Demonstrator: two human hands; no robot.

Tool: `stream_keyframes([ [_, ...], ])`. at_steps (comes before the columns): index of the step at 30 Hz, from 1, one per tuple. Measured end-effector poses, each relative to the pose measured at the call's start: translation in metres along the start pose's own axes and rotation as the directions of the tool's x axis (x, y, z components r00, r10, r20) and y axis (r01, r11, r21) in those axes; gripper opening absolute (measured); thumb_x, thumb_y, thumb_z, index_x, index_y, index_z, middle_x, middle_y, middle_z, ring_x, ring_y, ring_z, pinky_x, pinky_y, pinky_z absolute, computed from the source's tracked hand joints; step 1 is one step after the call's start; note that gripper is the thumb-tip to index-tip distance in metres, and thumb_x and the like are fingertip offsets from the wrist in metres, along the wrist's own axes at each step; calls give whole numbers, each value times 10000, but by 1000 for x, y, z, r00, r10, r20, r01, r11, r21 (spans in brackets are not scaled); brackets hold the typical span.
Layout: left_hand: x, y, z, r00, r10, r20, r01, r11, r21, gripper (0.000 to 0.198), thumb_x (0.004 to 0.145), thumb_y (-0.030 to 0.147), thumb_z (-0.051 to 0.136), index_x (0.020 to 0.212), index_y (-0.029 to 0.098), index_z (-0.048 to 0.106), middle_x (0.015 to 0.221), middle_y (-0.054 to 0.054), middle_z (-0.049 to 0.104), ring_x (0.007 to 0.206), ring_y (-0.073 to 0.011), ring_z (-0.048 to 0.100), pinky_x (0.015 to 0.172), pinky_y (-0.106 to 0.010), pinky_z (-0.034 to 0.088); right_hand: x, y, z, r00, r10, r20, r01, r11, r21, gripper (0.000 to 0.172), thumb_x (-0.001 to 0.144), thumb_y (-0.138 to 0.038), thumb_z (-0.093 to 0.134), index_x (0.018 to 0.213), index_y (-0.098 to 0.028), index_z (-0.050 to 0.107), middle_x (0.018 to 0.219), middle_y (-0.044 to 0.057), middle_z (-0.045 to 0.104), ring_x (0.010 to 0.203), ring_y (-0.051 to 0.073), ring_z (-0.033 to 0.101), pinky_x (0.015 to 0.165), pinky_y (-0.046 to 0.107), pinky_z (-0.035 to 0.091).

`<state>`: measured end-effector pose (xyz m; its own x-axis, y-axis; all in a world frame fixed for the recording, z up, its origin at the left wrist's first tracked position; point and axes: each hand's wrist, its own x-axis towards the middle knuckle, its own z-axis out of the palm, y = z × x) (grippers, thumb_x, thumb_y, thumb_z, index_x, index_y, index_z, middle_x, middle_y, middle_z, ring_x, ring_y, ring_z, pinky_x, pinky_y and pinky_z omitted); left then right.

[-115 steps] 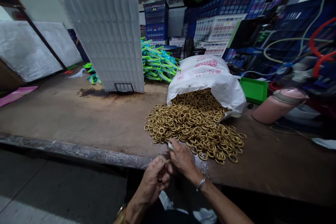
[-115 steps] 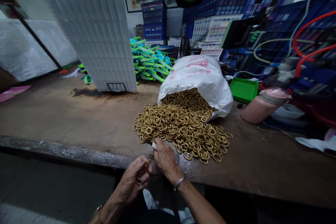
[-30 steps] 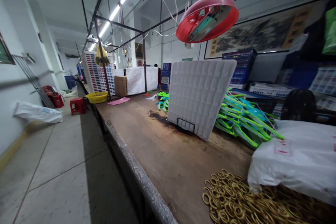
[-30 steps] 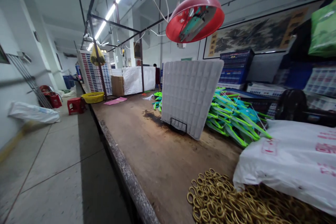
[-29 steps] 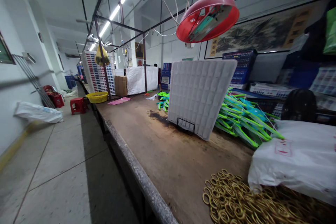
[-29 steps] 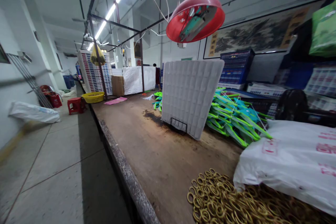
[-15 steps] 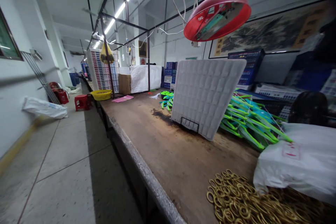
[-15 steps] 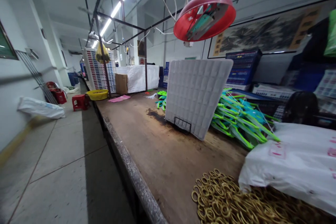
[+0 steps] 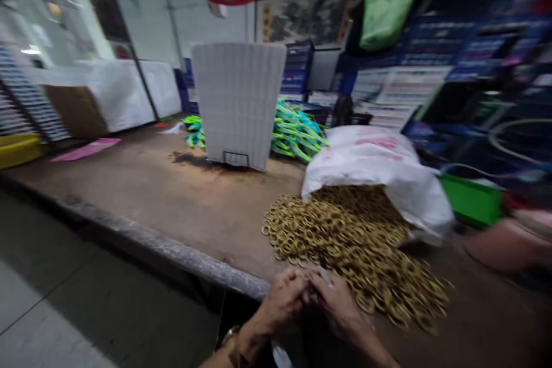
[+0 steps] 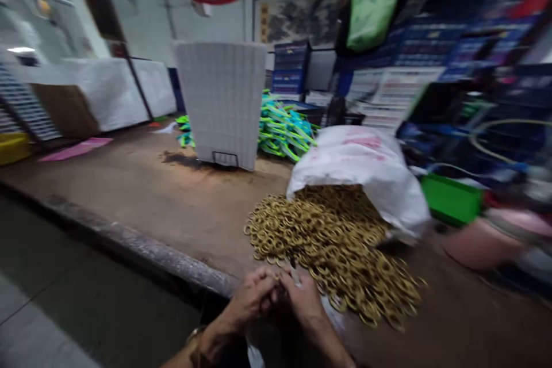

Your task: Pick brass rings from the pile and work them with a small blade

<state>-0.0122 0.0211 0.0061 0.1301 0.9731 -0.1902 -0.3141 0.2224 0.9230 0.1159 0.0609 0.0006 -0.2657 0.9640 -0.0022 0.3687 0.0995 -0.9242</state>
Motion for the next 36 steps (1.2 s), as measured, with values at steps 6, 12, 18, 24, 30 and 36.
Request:
stream_keyframes([
  [6, -20, 2, 4, 995, -77, 67, 82, 993, -83, 361, 718, 519, 527, 714, 165, 457, 533, 67, 454, 356, -15, 263, 354, -165, 158, -22, -21, -5, 999, 39, 9, -40, 994, 98, 293, 745, -425, 444, 610, -177, 521, 549, -11, 531, 554, 122, 495, 570, 228, 406],
  [12, -29, -8, 11, 996, -47, 79, 57, 990, -131, 324, 763, 481, 495, 701, 168, 438, 532, 65, 435, 367, -19, 238, 369, -172, 152, -39, -17, -10, 1000, 28, -2, -28, 998, 60, 283, 792, -406, 409, 691, -173, 533, 563, -18, 523, 554, 116, 496, 544, 217, 384],
  [18, -31, -5, 14, 999, 8, 39, -7, 1000, -17, 348, 741, 498, 518, 679, 171, 418, 518, 72, 399, 391, -28, 240, 388, -179, 162, -51, -4, -9, 986, -166, 31, 167, 933, -318, 151, 759, -152, 379, 708, -201, 513, 592, -15, 534, 547, 118, 475, 535, 222, 335],
  [24, -31, -8, 12, 998, 62, 23, -63, 997, 49, 354, 730, 506, 526, 681, 172, 424, 511, 74, 379, 412, -37, 254, 409, -180, 195, -59, -5, -5, 975, -207, 80, 219, 850, -478, 326, 586, -22, 341, 802, -204, 503, 696, 5, 592, 643, 137, 531, 586, 220, 332],
  [30, -32, -10, 12, 996, 86, 11, -87, 993, 85, 345, 738, 493, 519, 663, 171, 419, 518, 68, 390, 420, -40, 261, 420, -181, 213, -59, -6, -5, 980, -191, 58, 190, 803, -564, 356, 601, -13, 353, 859, -191, 522, 764, 26, 616, 679, 147, 549, 596, 233, 320],
  [36, -32, -15, 9, 993, 119, 11, -120, 987, 110, 310, 766, 448, 510, 665, 167, 428, 534, 62, 388, 434, -42, 272, 427, -180, 219, -59, -5, -4, 981, -167, 98, 194, 824, -533, 332, 625, -16, 340, 842, -192, 519, 708, 15, 606, 631, 138, 537, 562, 227, 301],
])
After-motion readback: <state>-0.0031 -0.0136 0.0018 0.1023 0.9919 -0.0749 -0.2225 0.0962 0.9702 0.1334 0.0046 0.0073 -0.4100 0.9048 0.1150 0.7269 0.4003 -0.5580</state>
